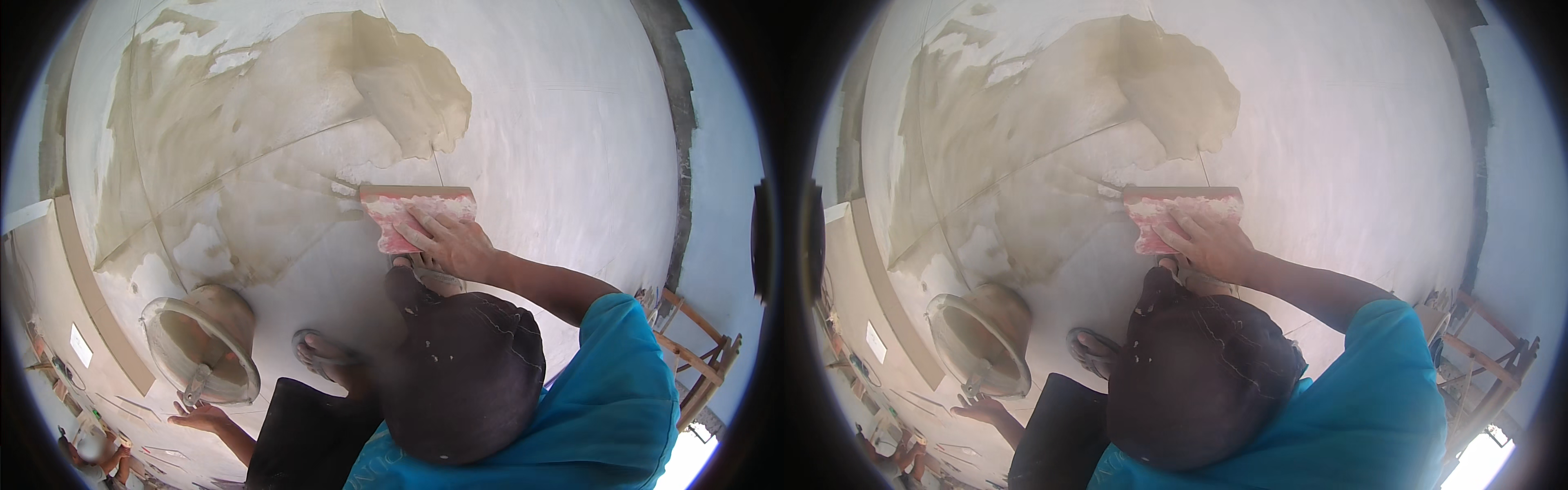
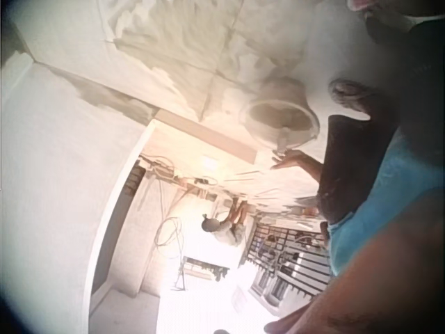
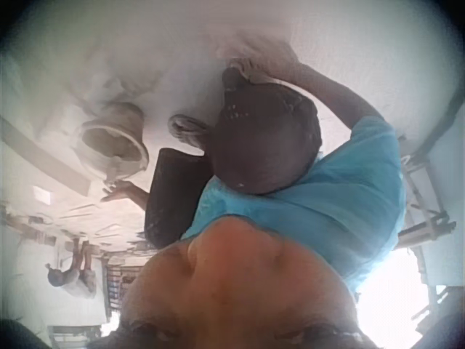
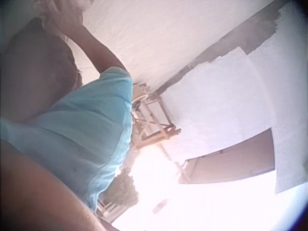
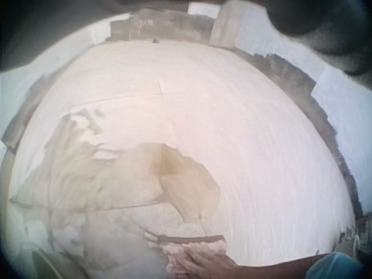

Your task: The person scoops grout from a bucket and spreads it onto a tiled floor using a pink float. The person repeatedly applies and smooths the grout over the tile surface and grout lines.

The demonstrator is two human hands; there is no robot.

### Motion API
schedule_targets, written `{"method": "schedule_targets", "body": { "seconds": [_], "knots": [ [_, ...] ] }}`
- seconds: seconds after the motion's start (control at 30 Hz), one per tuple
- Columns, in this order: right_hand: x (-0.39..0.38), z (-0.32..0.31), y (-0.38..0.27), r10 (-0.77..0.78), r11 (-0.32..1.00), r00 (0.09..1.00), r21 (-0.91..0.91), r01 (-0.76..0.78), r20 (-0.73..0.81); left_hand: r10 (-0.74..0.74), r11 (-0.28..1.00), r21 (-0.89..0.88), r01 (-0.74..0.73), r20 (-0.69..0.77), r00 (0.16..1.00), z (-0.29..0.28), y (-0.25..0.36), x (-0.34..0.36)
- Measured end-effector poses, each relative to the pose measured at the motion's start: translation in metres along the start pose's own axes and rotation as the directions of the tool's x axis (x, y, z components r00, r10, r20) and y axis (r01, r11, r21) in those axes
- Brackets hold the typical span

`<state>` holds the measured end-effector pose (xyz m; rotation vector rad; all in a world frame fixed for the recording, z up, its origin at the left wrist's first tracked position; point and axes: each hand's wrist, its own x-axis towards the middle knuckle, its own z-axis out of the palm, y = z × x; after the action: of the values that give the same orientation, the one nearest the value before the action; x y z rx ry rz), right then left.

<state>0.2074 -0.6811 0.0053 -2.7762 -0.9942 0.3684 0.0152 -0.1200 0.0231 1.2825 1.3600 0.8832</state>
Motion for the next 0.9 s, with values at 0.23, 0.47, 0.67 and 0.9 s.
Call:
{"method": "schedule_targets", "body": {
  "seconds": [0.23,0.47,0.67,0.9],
  "knots": [
    [0.026,0.019,0.020,0.099,0.994,0.993,-0.051,-0.096,0.065,0.137,0.982,-0.132,-0.133,0.021,0.990,0.041,0.057,0.017],
    [0.085,-0.018,0.025,0.205,0.978,0.978,-0.053,-0.204,0.026,0.428,0.879,-0.262,-0.399,0.065,0.901,0.080,0.124,0.010],
    [0.077,-0.073,0.072,0.676,0.726,0.713,0.333,-0.601,-0.187,0.600,0.772,-0.400,-0.495,0.197,0.776,0.133,0.148,-0.038],
    [-0.091,-0.018,0.190,0.946,0.065,0.322,0.961,-0.269,0.026,0.547,0.818,-0.389,-0.424,0.298,0.782,0.148,0.134,-0.056]
  ]
}}
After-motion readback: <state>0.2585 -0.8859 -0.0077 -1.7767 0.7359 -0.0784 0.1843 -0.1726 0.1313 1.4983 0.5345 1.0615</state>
